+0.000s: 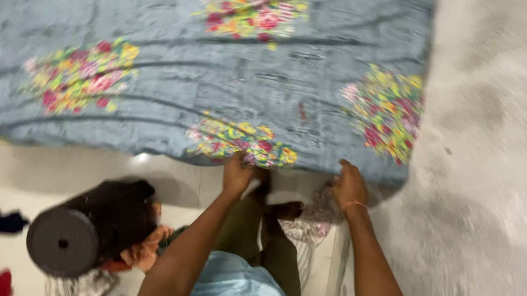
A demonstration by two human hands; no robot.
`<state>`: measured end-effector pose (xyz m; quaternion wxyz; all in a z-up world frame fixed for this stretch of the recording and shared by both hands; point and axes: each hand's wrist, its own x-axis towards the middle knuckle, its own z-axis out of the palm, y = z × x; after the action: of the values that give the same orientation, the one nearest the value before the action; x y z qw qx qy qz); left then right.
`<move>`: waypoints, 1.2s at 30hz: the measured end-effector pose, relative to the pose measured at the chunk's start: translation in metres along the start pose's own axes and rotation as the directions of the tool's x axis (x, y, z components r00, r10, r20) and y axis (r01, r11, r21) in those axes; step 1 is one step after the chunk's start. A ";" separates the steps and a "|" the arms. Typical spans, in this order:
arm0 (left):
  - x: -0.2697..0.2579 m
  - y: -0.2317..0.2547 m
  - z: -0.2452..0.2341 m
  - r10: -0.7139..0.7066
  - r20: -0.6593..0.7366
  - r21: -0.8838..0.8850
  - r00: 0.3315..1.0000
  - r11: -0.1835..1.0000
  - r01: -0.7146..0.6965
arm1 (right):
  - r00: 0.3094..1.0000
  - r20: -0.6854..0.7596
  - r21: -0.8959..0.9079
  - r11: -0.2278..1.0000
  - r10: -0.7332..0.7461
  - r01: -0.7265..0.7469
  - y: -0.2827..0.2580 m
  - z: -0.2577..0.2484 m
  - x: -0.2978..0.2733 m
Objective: The person spreads a floral-patterned bedsheet over a mattress, smoothing it out and tucking the edges under the mattress by hand. They walk around the bed to adjust the sheet on all sides, ensuring it is flat and properly aligned.
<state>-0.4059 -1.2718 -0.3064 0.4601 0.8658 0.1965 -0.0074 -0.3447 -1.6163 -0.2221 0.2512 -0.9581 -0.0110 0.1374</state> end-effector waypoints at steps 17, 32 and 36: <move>0.004 0.044 0.029 -0.437 -0.153 0.146 0.886 0.877 0.457 | 0.793 0.506 -0.348 0.761 -0.339 0.548 0.014 0.040 0.072; -0.041 0.095 0.021 -0.301 -0.152 0.008 0.941 0.952 0.306 | 0.862 0.443 -0.083 0.947 -0.245 0.311 0.008 0.004 0.060; -0.011 0.103 0.026 -0.167 -0.222 0.053 0.961 0.982 0.183 | 0.872 0.240 0.013 0.900 -0.426 0.436 -0.002 -0.004 0.070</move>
<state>-0.3756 -1.3474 -0.2372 0.4016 0.8569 0.3207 0.0393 -0.2766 -1.6105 -0.2354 0.2522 -0.9132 -0.2570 0.1907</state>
